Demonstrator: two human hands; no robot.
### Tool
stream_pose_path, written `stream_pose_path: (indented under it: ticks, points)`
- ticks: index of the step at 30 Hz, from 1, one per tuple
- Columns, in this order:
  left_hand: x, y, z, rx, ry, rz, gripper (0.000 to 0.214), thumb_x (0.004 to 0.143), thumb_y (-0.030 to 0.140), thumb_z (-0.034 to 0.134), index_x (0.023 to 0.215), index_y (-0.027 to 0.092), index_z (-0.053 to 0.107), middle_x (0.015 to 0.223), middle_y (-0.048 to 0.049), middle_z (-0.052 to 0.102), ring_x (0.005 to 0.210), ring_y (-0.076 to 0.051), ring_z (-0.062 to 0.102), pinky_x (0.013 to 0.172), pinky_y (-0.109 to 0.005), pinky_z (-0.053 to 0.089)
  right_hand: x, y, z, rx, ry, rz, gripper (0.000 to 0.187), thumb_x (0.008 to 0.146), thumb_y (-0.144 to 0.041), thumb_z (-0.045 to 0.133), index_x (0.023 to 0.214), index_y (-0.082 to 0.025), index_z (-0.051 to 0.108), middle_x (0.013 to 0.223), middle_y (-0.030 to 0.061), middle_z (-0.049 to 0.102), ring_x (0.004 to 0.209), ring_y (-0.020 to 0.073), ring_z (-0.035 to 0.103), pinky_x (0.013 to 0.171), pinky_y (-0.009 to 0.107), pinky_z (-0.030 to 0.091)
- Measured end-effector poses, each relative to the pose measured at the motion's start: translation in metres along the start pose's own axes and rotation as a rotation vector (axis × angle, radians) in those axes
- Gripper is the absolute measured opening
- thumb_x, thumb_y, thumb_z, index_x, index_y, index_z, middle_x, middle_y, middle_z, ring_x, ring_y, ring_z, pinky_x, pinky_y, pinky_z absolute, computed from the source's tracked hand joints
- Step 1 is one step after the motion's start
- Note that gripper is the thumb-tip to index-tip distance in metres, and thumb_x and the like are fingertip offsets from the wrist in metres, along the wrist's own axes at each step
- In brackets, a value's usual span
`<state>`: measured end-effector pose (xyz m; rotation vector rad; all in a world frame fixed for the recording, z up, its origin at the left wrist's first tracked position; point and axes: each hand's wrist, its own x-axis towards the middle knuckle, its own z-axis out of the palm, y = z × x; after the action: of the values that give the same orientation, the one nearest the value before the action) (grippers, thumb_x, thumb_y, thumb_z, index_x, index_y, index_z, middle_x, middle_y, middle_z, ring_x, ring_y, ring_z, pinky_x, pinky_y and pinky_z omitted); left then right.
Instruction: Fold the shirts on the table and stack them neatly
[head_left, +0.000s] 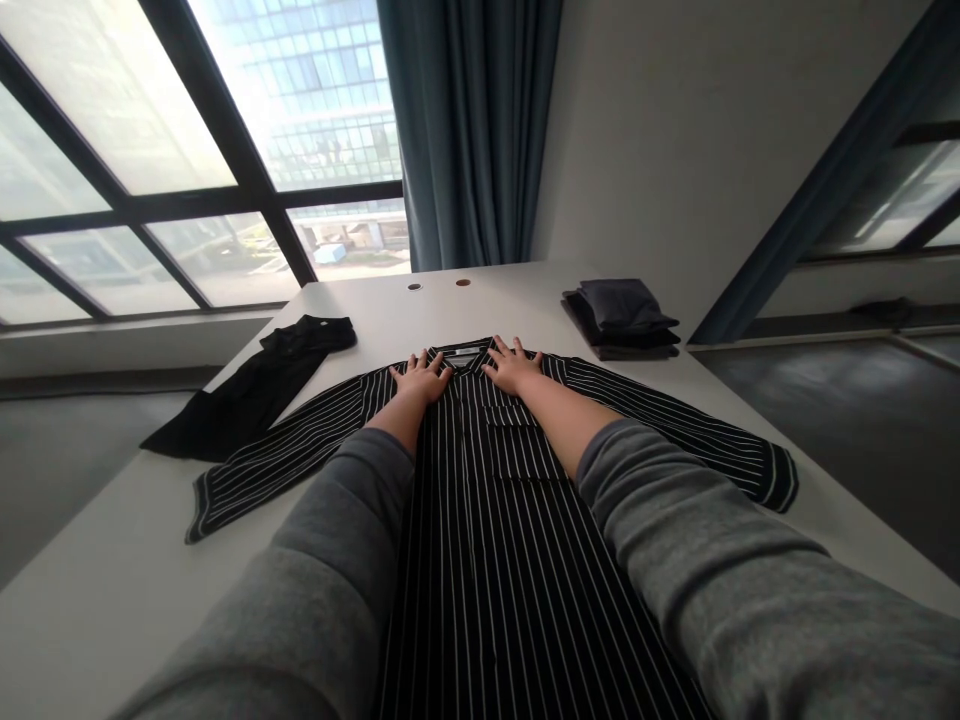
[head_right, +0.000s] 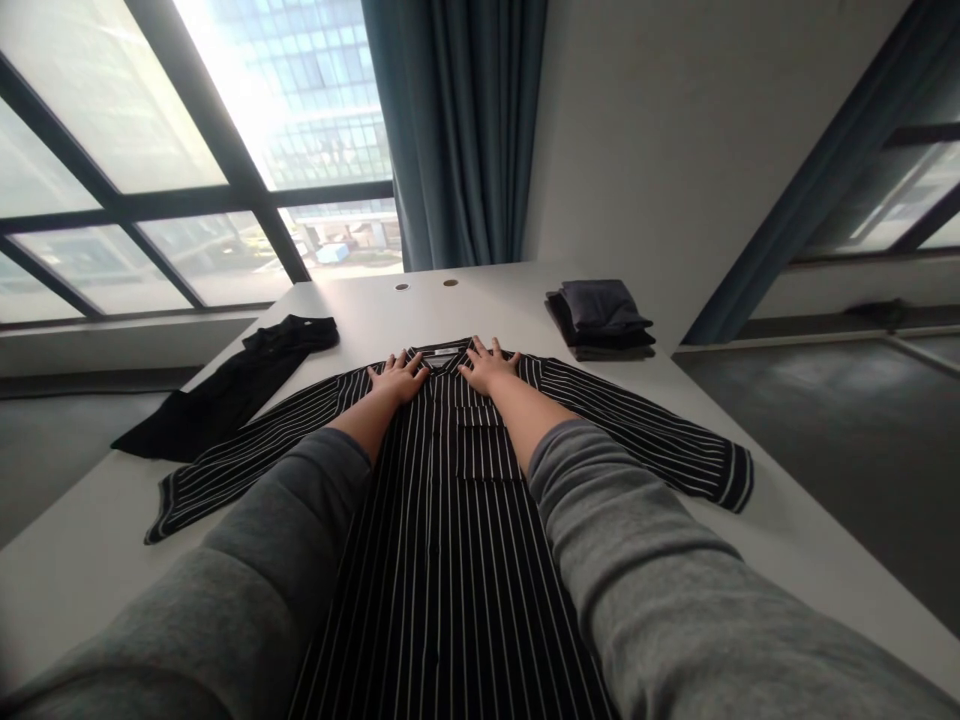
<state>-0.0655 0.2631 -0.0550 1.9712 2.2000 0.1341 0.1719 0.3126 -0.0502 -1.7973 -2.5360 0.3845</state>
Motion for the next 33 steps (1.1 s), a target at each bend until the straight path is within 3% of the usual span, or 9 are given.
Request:
stream_pose_path:
  ticks: [6,10,15,19,22,25,29,33]
  points:
    - [0.004,0.008,-0.004,0.143,-0.004,0.038,0.075,0.102,0.06,0.014,0.17,0.028,0.016,0.177,-0.0013,0.0,0.163,-0.033,0.0,0.123,-0.076,0.006,0.011,-0.006,-0.001,-0.022,-0.005,0.02,0.079,0.102,-0.068,0.016,0.17,-0.028,0.014,0.177,-0.0011,0.003,0.162,0.0327,-0.001,0.124,0.073,0.0]
    - [0.012,0.01,-0.005,0.137,-0.051,0.055,0.074,0.103,0.056,0.014,0.17,0.024,0.014,0.177,-0.0025,0.004,0.163,-0.03,0.006,0.126,-0.07,0.008,0.022,-0.005,0.002,-0.02,-0.02,0.073,0.083,0.1,-0.072,0.016,0.17,-0.029,0.008,0.177,-0.0007,-0.001,0.162,0.0329,-0.002,0.124,0.071,-0.002]
    - [0.018,0.006,-0.001,0.061,-0.021,0.028,0.075,0.103,0.059,0.015,0.17,0.026,0.013,0.177,-0.0015,0.005,0.163,-0.03,0.006,0.128,-0.067,0.009,0.026,-0.003,0.004,-0.025,-0.017,0.075,0.087,0.099,-0.075,0.016,0.171,-0.027,0.006,0.177,0.0009,-0.003,0.162,0.0339,-0.005,0.124,0.071,-0.004]
    - [0.018,0.004,-0.001,0.046,-0.013,0.011,0.077,0.102,0.061,0.016,0.17,0.027,0.014,0.177,-0.0006,0.005,0.163,-0.031,0.006,0.128,-0.068,0.008,0.021,-0.005,0.001,-0.036,-0.001,0.052,0.085,0.1,-0.073,0.013,0.171,-0.027,0.006,0.177,0.0014,-0.005,0.162,0.0358,-0.006,0.123,0.073,-0.003]
    - [0.017,0.005,-0.003,0.042,-0.02,0.001,0.077,0.101,0.062,0.016,0.17,0.028,0.014,0.176,0.0006,0.004,0.163,-0.03,0.004,0.127,-0.068,0.007,0.006,-0.002,-0.004,-0.07,0.083,0.007,0.081,0.102,-0.069,0.011,0.171,-0.025,0.01,0.177,0.0015,-0.006,0.162,0.0355,-0.006,0.123,0.073,-0.001]
    - [0.016,0.005,-0.004,0.041,-0.025,0.0,0.079,0.1,0.064,0.017,0.17,0.028,0.013,0.176,0.0011,0.003,0.164,-0.03,0.004,0.127,-0.07,0.006,-0.02,0.018,-0.007,-0.111,0.131,-0.031,0.078,0.103,-0.066,0.013,0.17,-0.026,0.016,0.177,0.0012,0.0,0.162,0.0354,-0.002,0.124,0.071,0.001]
    - [0.019,0.004,-0.001,0.032,0.005,0.009,0.081,0.1,0.065,0.018,0.17,0.026,0.015,0.176,-0.0002,0.005,0.163,-0.031,0.007,0.127,-0.07,0.006,-0.06,0.062,-0.004,-0.163,0.073,-0.082,0.077,0.102,-0.067,0.02,0.169,-0.028,0.024,0.176,0.0026,0.014,0.162,0.0361,0.009,0.126,0.069,0.004]
    - [0.017,0.004,0.001,0.044,0.042,-0.011,0.08,0.1,0.064,0.017,0.17,0.025,0.017,0.177,-0.0027,0.008,0.163,-0.033,0.008,0.126,-0.071,0.009,-0.079,0.089,0.001,-0.124,0.032,0.006,0.078,0.102,-0.067,0.021,0.17,-0.028,0.02,0.177,0.0028,0.011,0.162,0.034,0.012,0.128,0.065,0.008]
